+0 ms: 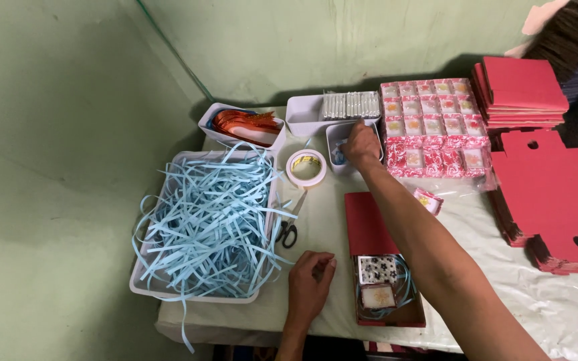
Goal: Assembling a small red gift box by placing a packaged item inside and folding the cardboard tabs to close it.
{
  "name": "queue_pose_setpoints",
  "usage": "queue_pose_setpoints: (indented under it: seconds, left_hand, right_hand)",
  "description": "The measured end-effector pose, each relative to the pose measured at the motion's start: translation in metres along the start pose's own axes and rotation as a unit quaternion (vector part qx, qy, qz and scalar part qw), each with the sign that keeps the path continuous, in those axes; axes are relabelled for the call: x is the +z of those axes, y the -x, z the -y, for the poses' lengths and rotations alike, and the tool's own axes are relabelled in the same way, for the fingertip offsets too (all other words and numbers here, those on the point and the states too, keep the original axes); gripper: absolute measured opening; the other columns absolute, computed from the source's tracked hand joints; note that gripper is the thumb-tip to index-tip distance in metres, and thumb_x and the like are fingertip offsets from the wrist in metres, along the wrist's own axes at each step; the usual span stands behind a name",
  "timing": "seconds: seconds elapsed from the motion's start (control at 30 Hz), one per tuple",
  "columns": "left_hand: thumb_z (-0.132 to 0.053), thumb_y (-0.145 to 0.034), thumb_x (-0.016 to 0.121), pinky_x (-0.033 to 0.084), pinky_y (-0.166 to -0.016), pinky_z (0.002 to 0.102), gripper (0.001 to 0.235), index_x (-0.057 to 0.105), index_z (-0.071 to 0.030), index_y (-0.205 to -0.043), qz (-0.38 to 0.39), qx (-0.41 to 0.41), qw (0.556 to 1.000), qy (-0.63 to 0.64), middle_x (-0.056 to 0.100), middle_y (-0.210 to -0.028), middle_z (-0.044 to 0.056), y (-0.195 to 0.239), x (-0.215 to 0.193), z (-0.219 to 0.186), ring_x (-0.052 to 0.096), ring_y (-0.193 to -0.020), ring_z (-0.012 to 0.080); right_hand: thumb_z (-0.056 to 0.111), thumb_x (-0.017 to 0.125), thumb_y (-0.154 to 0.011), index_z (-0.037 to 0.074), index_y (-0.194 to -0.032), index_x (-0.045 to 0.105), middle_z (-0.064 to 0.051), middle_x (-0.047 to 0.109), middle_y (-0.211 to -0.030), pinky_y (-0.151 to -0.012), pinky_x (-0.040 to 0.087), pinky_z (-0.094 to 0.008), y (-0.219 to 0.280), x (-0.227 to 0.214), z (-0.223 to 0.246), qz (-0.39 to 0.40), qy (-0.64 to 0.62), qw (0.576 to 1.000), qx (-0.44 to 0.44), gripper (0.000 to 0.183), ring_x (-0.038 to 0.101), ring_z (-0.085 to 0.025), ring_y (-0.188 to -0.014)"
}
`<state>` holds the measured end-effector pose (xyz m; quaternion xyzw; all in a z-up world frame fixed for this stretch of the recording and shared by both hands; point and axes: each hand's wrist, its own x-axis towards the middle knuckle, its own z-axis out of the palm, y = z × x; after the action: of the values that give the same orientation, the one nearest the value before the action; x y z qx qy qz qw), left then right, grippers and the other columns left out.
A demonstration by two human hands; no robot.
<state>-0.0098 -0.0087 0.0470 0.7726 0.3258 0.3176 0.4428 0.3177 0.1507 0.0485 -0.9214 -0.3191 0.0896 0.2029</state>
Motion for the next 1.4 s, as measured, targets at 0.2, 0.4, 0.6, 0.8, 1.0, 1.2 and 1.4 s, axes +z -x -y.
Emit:
queue_pose_setpoints:
  seconds: [0.2,0.4,0.6,0.8,1.0,1.2,1.4]
  left_hand:
    - [-0.023,-0.095,0.067,0.056,-0.072,0.028,0.018,0.077,-0.010,-0.103,0.005,-0.008,1.000,0.000,0.070,-0.093,0.003,0.001,-0.001,-0.004,0.068,-0.083,0.0145]
    - [-0.022,-0.095,0.067,0.055,-0.071,0.030,0.016,0.076,-0.010,-0.102,0.004,0.003,1.000,0.001,0.069,-0.091,0.003,0.002,0.000,0.002,0.066,-0.080,0.0151]
    - [-0.022,-0.096,0.066,0.055,-0.071,0.030,0.018,0.076,-0.010,-0.103,0.006,0.006,1.000,0.000,0.068,-0.091,0.003,0.001,-0.001,0.001,0.066,-0.080,0.0153]
    - [-0.022,-0.096,0.066,0.055,-0.069,0.030,0.017,0.076,-0.010,-0.103,0.009,-0.006,1.000,0.003,0.069,-0.092,0.003,0.002,-0.002,-0.001,0.067,-0.081,0.0156]
    - [-0.023,-0.095,0.066,0.056,-0.071,0.030,0.018,0.076,-0.011,-0.103,0.002,-0.005,1.000,0.012,0.069,-0.093,0.003,0.001,0.000,0.003,0.068,-0.082,0.0158]
    - [-0.022,-0.095,0.067,0.056,-0.070,0.030,0.016,0.076,-0.010,-0.102,-0.002,0.001,1.000,0.018,0.069,-0.092,0.003,0.001,-0.001,0.001,0.068,-0.081,0.0159]
    - [-0.022,-0.095,0.067,0.056,-0.070,0.030,0.017,0.076,-0.010,-0.103,0.001,-0.005,1.000,0.019,0.070,-0.094,0.004,0.001,-0.001,0.001,0.068,-0.083,0.0167]
  right_hand:
    - [0.047,0.087,-0.083,0.001,-0.126,0.049,-0.015,0.065,-0.113,-0.072,0.064,-0.036,-0.010,0.010,-0.004,0.021,0.017,0.999,0.024,0.073,0.072,-0.025,-0.093]
    - [0.053,0.095,-0.068,-0.001,-0.129,0.058,-0.016,0.069,-0.122,-0.086,0.062,-0.035,-0.044,0.046,-0.021,-0.010,0.024,0.999,0.046,0.089,0.071,-0.028,-0.110]
    - [0.084,0.081,-0.064,-0.005,-0.135,0.045,-0.021,0.060,-0.129,-0.086,0.059,-0.032,-0.106,0.114,-0.051,-0.021,0.158,0.987,0.022,0.119,0.066,-0.026,-0.116]
    - [0.069,0.093,-0.060,0.005,-0.107,0.071,-0.007,0.076,-0.104,-0.078,0.061,-0.028,-0.085,0.083,-0.043,-0.024,0.111,0.993,-0.001,0.083,0.074,-0.017,-0.098]
    - [0.016,0.089,-0.075,0.015,-0.106,0.082,-0.004,0.078,-0.109,-0.094,0.057,-0.027,-0.053,0.040,-0.042,0.021,-0.159,0.987,-0.003,0.032,0.072,-0.015,-0.098]
    - [0.014,0.083,-0.083,0.013,-0.104,0.082,-0.005,0.079,-0.090,-0.066,0.062,-0.025,-0.037,0.020,-0.034,0.058,-0.179,0.982,-0.022,0.020,0.071,-0.012,-0.061]
    - [0.006,0.071,-0.096,-0.002,-0.084,0.075,-0.012,0.074,-0.076,-0.054,0.062,-0.030,0.007,-0.021,-0.020,0.114,-0.342,0.932,-0.031,0.015,0.072,-0.020,-0.057]
